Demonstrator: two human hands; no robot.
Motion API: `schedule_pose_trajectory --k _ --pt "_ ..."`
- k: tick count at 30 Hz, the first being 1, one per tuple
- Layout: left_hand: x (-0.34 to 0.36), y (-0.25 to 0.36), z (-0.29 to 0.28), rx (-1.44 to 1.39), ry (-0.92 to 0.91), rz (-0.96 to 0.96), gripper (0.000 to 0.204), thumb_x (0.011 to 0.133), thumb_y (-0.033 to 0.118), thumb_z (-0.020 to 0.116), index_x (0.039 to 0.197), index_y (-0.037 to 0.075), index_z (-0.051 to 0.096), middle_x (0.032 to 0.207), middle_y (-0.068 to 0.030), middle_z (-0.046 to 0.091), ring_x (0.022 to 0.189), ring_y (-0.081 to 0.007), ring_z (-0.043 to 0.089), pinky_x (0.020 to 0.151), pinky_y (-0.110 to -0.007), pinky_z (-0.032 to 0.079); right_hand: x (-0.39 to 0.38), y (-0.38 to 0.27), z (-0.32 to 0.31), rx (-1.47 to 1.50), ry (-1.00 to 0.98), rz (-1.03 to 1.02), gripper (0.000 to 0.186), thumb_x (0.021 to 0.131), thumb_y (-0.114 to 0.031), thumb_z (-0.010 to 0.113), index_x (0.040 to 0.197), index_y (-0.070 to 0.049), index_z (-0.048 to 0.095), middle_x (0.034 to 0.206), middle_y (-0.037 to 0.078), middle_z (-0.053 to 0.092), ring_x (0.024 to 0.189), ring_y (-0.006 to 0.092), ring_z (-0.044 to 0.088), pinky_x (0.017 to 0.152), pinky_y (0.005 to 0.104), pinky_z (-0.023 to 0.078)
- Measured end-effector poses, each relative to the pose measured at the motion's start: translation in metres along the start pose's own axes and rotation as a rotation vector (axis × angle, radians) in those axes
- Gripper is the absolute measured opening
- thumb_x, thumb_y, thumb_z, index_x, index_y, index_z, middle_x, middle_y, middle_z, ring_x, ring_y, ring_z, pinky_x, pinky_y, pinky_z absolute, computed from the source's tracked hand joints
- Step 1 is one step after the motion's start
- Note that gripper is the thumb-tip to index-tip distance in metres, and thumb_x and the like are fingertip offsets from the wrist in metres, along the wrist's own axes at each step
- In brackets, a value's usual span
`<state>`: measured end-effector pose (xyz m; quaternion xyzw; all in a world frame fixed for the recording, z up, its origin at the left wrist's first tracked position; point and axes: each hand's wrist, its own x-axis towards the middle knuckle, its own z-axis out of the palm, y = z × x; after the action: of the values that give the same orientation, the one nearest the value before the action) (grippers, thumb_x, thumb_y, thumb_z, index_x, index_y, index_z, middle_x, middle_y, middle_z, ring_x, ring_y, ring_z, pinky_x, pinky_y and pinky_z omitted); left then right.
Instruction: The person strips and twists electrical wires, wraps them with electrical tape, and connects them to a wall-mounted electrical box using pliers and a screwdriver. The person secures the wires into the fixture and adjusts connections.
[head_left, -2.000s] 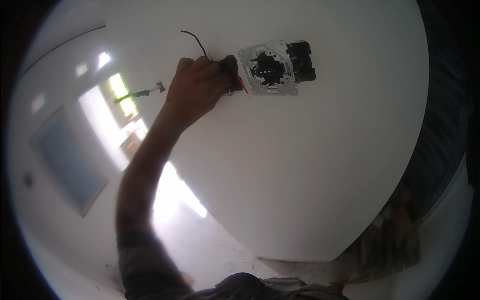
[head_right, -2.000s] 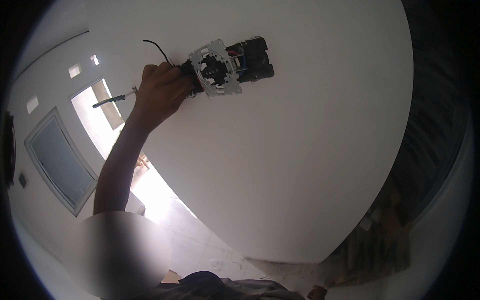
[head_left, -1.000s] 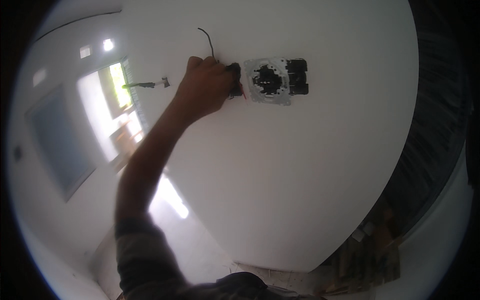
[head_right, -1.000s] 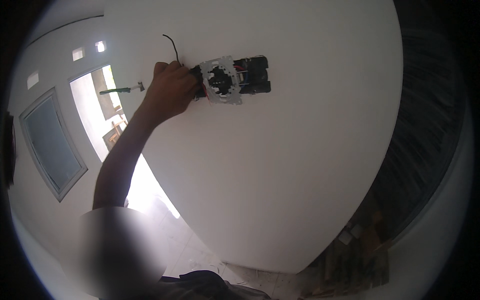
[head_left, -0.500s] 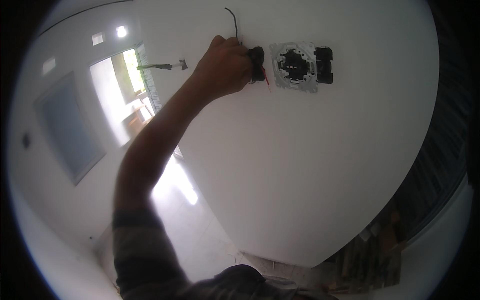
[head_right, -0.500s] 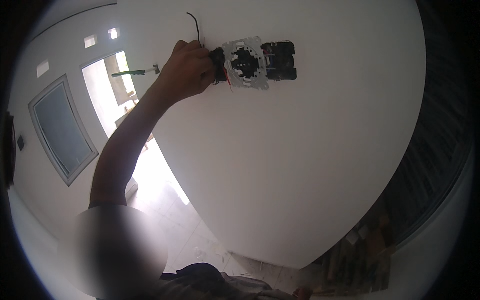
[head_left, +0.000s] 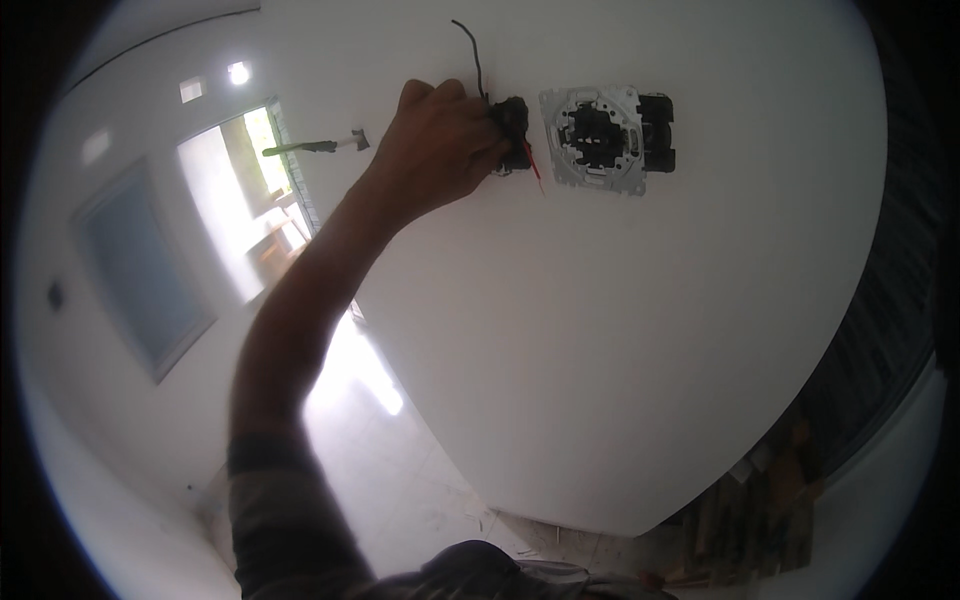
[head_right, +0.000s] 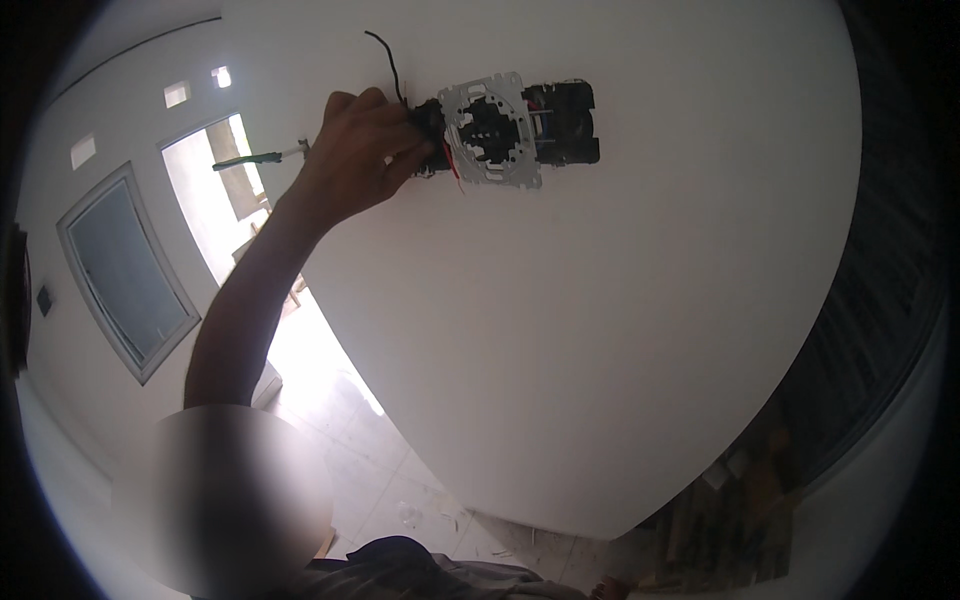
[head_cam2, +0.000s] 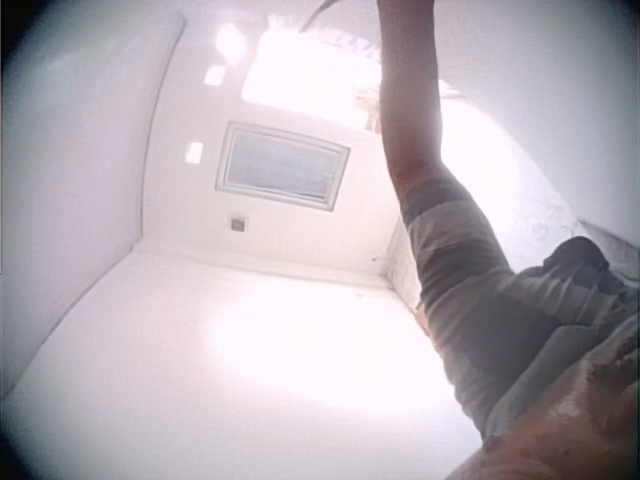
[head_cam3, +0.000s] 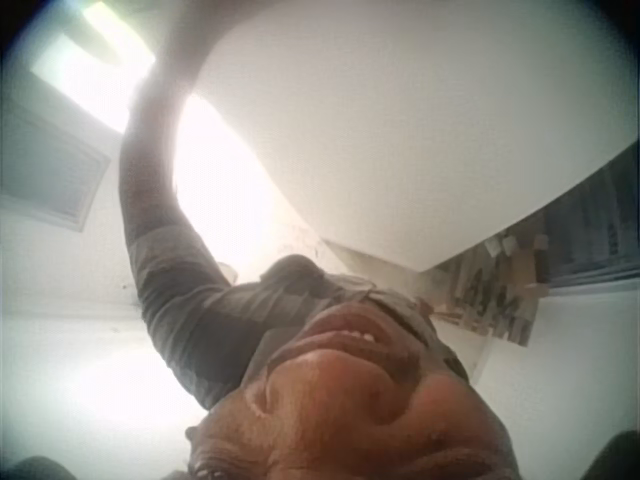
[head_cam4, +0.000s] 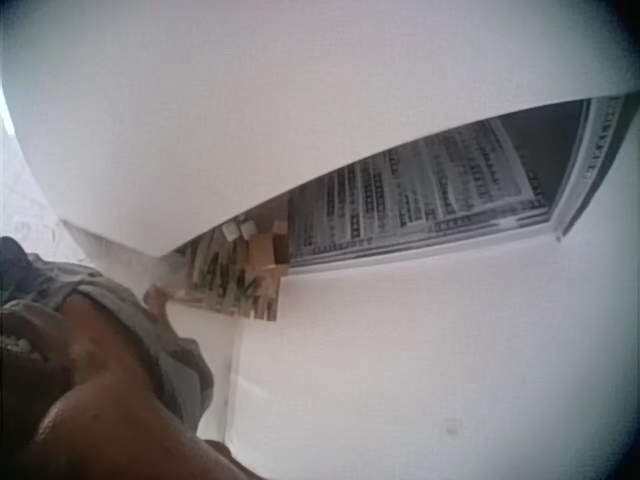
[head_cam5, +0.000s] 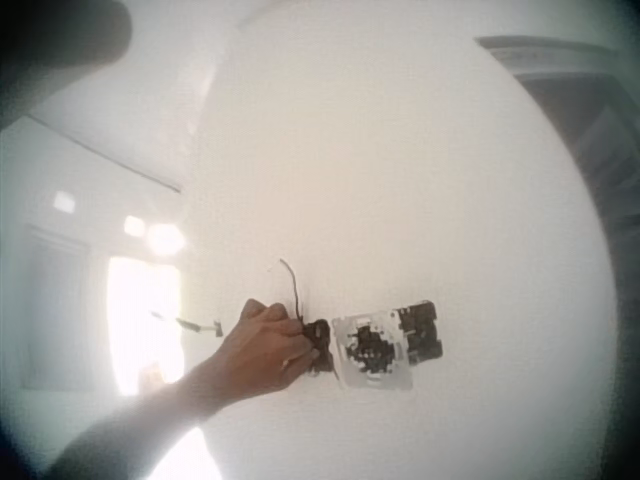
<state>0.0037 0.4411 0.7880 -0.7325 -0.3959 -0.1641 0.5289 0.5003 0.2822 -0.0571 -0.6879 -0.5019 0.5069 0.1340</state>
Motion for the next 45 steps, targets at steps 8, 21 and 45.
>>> schedule_pose_trajectory --k 8,21,45 --pt "-0.004 0.0 0.014 -0.139 0.113 -0.074 0.003 0.087 0.019 0.077 0.087 0.017 0.079 0.084 0.0047 0.068 0.088 -0.0175 0.057 0.087 -0.041 0.038 0.008 -0.058 0.024 0.478 -0.093 0.061 0.018 0.094 -0.022 0.066 0.095 -0.004 0.066 0.082 0.007 0.066 0.076 0.0239 0.07 0.066 0.0411 0.061" --pt "0.003 0.006 0.021 -0.026 0.127 -0.108 0.014 0.083 0.022 0.079 0.072 0.013 0.076 0.072 0.0034 0.066 0.084 -0.0185 0.058 0.086 -0.04 0.037 0.007 -0.191 0.021 0.739 -0.038 0.107 0.023 0.089 -0.017 0.071 0.107 -0.002 0.07 0.09 0.011 0.071 0.073 0.0233 0.072 0.059 0.0363 0.062" --pt "0.008 0.028 0.011 -0.053 -0.012 -0.407 0.031 0.098 0.03 0.067 0.077 0.01 0.078 0.079 -0.0024 0.073 0.094 -0.0249 0.06 0.092 -0.045 0.036 0.058 -0.124 0.043 0.677 -0.324 0.139 0.018 0.089 -0.014 0.071 0.1 0.0 0.068 0.083 0.01 0.066 0.068 0.0232 0.071 0.055 0.0377 0.062"
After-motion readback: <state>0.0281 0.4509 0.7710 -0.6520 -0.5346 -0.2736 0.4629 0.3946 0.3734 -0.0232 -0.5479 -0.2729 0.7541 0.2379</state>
